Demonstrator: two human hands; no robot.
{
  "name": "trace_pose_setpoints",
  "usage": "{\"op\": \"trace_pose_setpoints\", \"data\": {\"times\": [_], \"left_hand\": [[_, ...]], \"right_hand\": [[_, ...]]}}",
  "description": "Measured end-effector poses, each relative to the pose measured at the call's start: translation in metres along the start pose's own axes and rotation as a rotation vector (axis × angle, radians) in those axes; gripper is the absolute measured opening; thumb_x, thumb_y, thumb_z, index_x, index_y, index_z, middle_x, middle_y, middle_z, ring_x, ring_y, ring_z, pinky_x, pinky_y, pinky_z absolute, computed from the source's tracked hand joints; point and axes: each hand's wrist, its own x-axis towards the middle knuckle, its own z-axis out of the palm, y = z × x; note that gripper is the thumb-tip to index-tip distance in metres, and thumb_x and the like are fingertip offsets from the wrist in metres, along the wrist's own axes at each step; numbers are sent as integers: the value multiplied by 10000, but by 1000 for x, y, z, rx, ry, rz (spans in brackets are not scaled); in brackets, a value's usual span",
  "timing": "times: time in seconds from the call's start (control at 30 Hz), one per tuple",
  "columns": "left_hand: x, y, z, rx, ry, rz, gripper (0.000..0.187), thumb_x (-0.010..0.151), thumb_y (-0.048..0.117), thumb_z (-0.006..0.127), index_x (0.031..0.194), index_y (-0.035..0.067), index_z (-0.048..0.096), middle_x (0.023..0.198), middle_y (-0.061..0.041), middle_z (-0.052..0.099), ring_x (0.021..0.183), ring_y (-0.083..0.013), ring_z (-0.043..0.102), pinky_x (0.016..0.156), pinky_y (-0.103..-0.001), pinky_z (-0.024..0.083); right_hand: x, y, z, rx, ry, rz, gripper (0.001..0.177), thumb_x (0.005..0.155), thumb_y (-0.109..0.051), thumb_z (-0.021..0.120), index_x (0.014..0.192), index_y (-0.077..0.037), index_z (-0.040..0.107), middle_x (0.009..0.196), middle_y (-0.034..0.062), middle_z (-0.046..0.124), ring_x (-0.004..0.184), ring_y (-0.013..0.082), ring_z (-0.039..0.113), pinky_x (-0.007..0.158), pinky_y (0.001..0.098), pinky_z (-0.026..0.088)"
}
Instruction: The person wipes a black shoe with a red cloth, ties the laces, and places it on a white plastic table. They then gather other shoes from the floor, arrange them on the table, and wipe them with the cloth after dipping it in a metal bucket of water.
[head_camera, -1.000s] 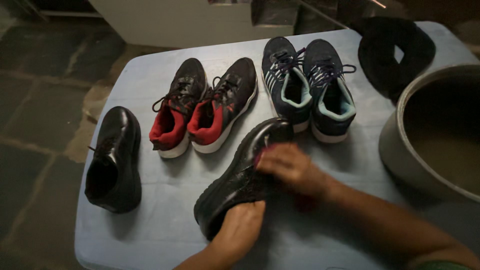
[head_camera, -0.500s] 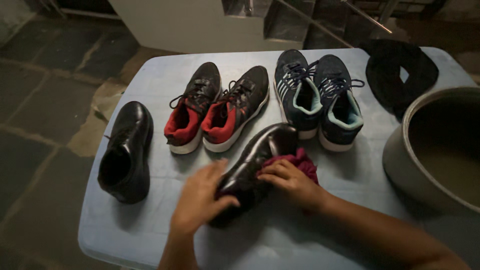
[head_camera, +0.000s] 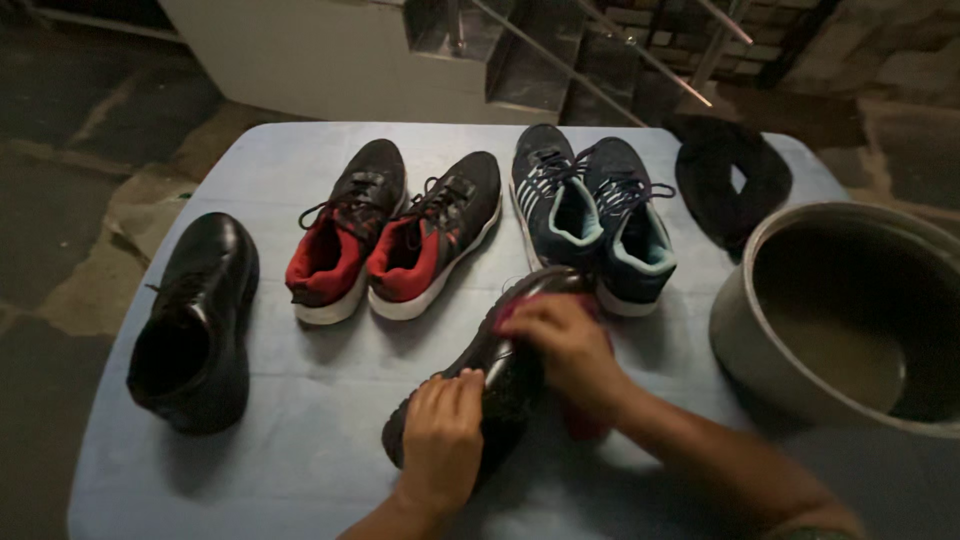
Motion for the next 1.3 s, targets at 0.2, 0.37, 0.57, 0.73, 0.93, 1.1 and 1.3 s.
{"op": "trace_pose_setpoints", "data": {"times": [0.2,0.37,0.57,0.73,0.93,1.1,1.3], "left_hand": [[-3,16,4,-64,31,60,72,822,75,694,873,54,647,844,-128,608,833,-304,614,753,-425,509],[2,19,4,-82,133,134,107,808,96,719,812,80,614,852,-93,595,828,-272,615,738,-409,503],[0,15,11,-66,110,111,105,801,99,717,787,93,613,814,-83,573,798,-264,609,720,-398,502],[3,14,10,-49,76,68,132,771,103,722,736,110,595,754,-73,534,731,-265,583,653,-401,477],[8,12,5,-98,60,-15,156,750,99,743,728,98,588,749,-70,530,715,-271,572,643,-405,469],[7,2,6,-182,34,-15,129,713,41,708,770,75,597,764,-88,530,747,-297,576,680,-428,480],[-3,3,20,-161,-9,14,95,750,76,705,774,85,614,809,-120,564,833,-348,615,768,-449,518]], "right_hand": [[-27,4,-10,-58,-75,-164,367,821,-13,676,1175,-98,727,1217,131,686,1189,312,643,1018,440,506],[-15,47,-35,-119,104,293,473,799,91,614,1220,-93,726,1260,159,683,1168,328,650,1009,413,543],[-32,17,-4,-131,48,-6,513,772,97,605,1240,-88,704,1232,168,676,1216,367,633,1064,445,508],[-33,10,-4,-145,-15,-159,455,814,23,669,1257,-79,692,1270,162,664,1243,357,612,1071,464,474],[-21,50,-22,-232,157,189,581,763,145,606,1316,-28,652,1261,188,643,1183,364,608,1046,422,495],[-41,27,4,-185,143,115,614,786,155,571,1376,-2,623,1266,201,627,1168,359,586,1027,420,506],[-32,21,-12,-163,39,-144,423,810,17,652,1219,-80,700,1226,164,637,1175,353,590,1024,458,497]]}}
